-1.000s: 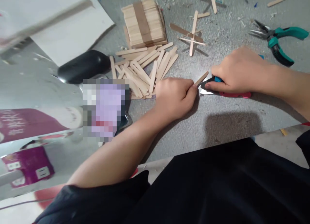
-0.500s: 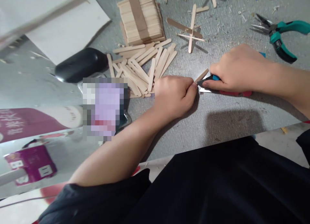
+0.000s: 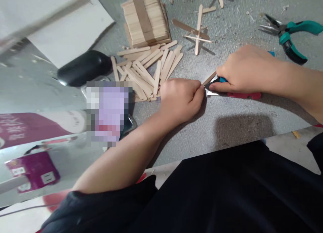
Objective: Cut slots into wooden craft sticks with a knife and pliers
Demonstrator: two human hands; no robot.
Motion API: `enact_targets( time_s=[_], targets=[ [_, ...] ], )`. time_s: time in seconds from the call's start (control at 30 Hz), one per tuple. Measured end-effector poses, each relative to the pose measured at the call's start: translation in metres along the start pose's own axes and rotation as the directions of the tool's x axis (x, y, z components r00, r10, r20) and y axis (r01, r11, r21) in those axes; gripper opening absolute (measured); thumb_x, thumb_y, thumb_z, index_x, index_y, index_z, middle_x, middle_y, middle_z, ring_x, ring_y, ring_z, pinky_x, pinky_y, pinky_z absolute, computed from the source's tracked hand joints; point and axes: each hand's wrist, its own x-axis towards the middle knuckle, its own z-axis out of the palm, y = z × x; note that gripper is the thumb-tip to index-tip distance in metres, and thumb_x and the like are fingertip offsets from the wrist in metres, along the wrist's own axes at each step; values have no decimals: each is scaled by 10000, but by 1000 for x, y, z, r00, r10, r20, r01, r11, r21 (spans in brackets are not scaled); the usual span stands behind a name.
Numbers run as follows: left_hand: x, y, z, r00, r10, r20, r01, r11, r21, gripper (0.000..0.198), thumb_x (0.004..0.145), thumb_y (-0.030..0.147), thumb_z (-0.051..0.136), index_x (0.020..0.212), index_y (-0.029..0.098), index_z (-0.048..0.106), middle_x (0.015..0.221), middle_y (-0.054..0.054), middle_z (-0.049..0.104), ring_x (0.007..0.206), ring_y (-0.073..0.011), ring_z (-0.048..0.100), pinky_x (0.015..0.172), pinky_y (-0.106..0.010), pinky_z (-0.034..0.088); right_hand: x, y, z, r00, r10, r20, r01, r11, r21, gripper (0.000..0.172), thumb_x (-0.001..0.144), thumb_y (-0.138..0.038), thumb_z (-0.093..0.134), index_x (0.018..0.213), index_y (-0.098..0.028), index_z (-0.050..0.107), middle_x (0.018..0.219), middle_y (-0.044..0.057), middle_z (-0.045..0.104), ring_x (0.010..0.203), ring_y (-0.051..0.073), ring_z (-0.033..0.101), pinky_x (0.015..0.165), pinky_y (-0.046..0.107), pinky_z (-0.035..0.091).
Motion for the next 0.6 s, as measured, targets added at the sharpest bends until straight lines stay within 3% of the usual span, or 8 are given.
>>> enact_targets(
  time_s=[0.23,0.43,0.6],
  targets=[
    [0,-2,2,1000,24,4,-24,999,28,433,1128,404,427,733,276,550,734,-98,666,757,-288,630,749,-465,329,0,-5,1,999,45,13,-44,996,-80,781,1127,-883,452,1060,-257,915,817,157,820,898,392,761,779,457,401],
    [1,-3,5,999,38,18,-40,991,127,451,1150,417,404,827,263,677,789,-127,711,796,-318,663,808,-481,406,-5,-9,1,999,37,-18,-38,992,-116,806,1156,-897,372,1081,-285,891,888,155,857,892,368,747,752,454,378],
    [2,-5,8,999,27,24,-31,982,184,471,1161,432,393,902,254,743,800,-138,721,822,-333,687,823,-480,432,-7,-11,5,999,26,-34,-30,993,-114,870,1181,-868,312,1186,-230,903,1024,208,889,978,402,771,779,470,409]
  ],
)
